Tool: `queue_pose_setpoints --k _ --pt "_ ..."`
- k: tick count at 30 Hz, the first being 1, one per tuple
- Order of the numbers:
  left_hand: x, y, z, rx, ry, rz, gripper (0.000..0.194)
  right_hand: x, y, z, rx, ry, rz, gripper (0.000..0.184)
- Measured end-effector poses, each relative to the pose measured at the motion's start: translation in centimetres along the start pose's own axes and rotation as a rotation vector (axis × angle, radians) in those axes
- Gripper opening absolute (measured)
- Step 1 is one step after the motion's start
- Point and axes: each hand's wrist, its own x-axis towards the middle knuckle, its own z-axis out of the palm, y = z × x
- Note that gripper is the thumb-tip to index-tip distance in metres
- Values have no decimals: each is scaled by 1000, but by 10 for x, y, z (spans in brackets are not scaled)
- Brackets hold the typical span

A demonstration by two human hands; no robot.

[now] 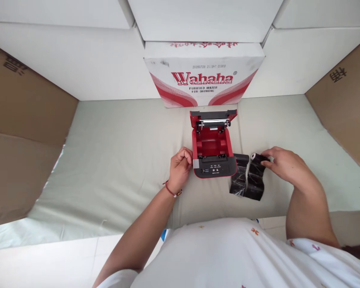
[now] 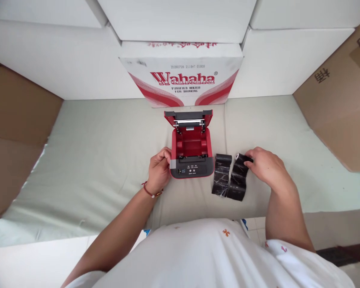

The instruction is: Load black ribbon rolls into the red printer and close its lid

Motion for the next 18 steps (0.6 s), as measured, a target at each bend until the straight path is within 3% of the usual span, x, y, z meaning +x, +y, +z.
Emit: queue_pose_setpoints --k 3,5,8,10,12,14,16,18 --pt "-1 1 0 4 6 -6 21 -2 -3 1 4 -37 -29 35" --pt "-1 0 -1 11 7 -7 20 -10 -1 -10 61 -87 -103 33" --pt "-3 -1 -2 21 4 -5 19 -32 -1 -46 293 -137 -301 36" --pt "-3 -1 -2 26 2 -3 19 -45 -9 -73 444 -65 -399 41" --pt "-3 -2 -2 32 1 1 19 -48 -29 -93 514 31 -451 43" --pt "-3 -3 -2 44 -2 9 19 -39 -58 -100 496 94 -489 41" --pt "-2 -5 -2 67 -5 23 19 -22 -92 -94 432 164 -515 35" --pt "-2 -5 -2 105 -6 54 20 -2 -124 -82 306 225 -442 32"
